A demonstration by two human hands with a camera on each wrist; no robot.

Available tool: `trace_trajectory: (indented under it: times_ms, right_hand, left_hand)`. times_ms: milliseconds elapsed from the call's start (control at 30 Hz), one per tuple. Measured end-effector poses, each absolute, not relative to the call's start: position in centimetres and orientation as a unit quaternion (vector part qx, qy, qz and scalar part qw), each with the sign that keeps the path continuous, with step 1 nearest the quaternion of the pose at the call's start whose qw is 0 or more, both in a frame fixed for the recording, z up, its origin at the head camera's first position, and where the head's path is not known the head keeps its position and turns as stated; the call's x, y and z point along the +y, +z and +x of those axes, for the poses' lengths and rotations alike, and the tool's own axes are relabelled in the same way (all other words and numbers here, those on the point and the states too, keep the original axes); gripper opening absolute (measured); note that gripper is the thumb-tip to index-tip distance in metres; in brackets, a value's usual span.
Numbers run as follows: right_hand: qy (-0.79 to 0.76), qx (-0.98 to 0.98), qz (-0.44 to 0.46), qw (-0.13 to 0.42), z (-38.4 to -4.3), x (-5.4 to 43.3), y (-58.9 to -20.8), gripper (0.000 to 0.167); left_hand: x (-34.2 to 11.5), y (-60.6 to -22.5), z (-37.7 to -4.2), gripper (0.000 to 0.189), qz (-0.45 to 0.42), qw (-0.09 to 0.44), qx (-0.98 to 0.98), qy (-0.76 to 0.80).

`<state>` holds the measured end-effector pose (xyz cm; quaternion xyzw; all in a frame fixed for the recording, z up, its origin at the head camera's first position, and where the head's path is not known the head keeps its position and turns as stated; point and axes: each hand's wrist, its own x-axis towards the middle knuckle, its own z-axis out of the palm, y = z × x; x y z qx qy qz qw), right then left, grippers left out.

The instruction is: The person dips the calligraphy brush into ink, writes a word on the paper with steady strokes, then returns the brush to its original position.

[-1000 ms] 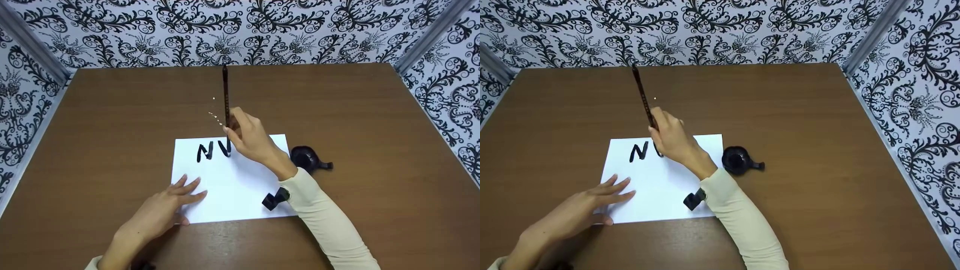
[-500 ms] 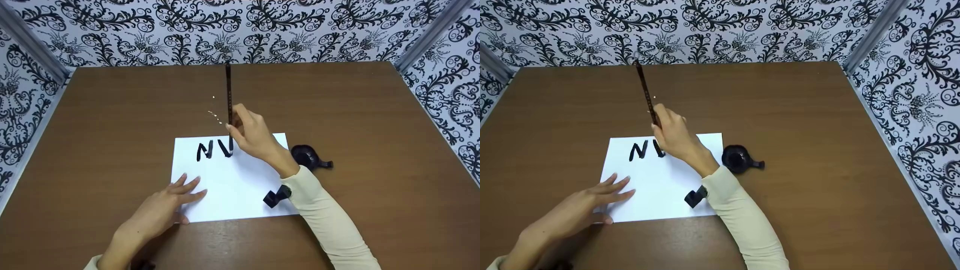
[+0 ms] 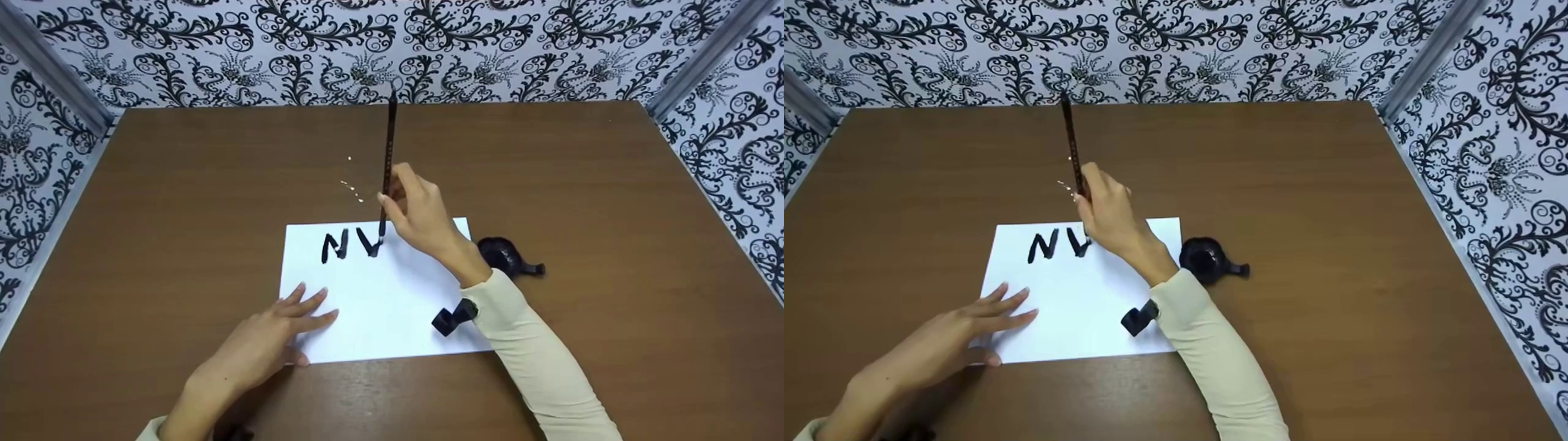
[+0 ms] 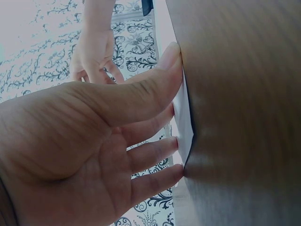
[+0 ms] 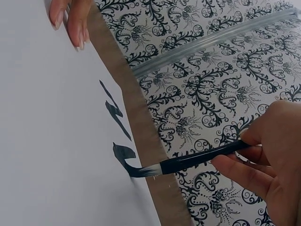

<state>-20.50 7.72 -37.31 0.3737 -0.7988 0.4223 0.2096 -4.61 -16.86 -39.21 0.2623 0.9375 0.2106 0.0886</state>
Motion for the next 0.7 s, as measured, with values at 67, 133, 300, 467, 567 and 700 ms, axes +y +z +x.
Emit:
trace_trajectory:
  times_ms: [67, 133, 300, 467, 567, 700]
  right_hand:
    - [0.426, -0.797, 0.370, 0.214, -20.58, 7.73, -37.35, 0.017]
    - [0.429, -0.796, 0.366, 0.219, -20.68, 7.77, -37.45, 0.017]
    - [0.432, -0.794, 0.356, 0.238, -20.92, 7.94, -37.71, 0.015]
    - [0.432, -0.793, 0.346, 0.255, -21.12, 8.16, -37.85, 0.016]
    - [0.432, -0.793, 0.338, 0.263, -21.23, 8.27, -37.90, 0.017]
    - [0.431, -0.792, 0.335, 0.274, -21.44, 8.36, -38.09, 0.017]
  left_hand:
    - [-16.88, -39.21, -4.58, 0.066, 0.262, 0.087, 0.937, 0.211]
    - [-16.90, -39.23, -4.55, 0.066, 0.263, 0.086, 0.937, 0.213]
    - [-16.92, -39.27, -4.53, 0.066, 0.262, 0.085, 0.937, 0.214]
    - [-16.99, -39.26, -4.48, 0.066, 0.267, 0.075, 0.937, 0.212]
    - [-17.01, -39.24, -4.48, 0.066, 0.269, 0.070, 0.937, 0.211]
    - [-16.98, -39.26, -4.47, 0.067, 0.272, 0.067, 0.936, 0.212]
